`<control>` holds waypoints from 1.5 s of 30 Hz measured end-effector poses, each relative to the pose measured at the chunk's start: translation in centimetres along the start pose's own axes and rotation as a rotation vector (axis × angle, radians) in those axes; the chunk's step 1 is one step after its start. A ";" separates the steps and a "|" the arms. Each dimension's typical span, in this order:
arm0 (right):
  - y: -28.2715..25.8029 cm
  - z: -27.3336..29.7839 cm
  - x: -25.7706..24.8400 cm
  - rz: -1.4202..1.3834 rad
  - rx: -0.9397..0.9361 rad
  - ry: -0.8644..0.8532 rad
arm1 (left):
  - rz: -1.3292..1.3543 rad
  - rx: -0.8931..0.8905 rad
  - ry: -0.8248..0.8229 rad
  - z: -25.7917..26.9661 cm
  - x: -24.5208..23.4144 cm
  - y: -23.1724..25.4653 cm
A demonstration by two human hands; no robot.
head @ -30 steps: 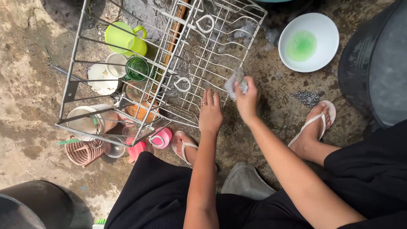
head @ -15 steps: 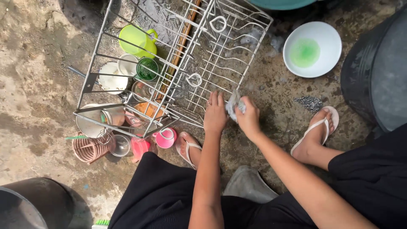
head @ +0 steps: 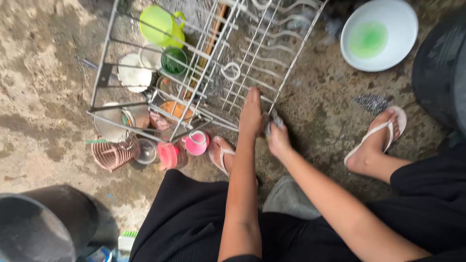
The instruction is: Cleaning a wire dish rack using a sponge, scrub pad, and dish soap in an outdoor area.
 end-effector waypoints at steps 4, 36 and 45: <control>-2.3 -0.3 2.0 -0.369 0.358 -0.211 | -0.114 0.033 0.044 -0.3 1.7 -0.8; -7.7 2.2 -0.1 0.007 0.288 -0.110 | -0.140 0.002 -0.001 0.0 1.2 -0.6; -10.7 3.1 4.4 -0.284 0.267 -0.244 | -0.121 0.013 0.003 -0.4 0.6 0.0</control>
Point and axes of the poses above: each hand's wrist, its own z-axis away from the middle knuckle, its own x-axis out of the palm, y = z × x, the point moved 4 cm from there along -z, towards the middle knuckle, and after that the axes turned 13 degrees about -z, right-handed, at the moved point
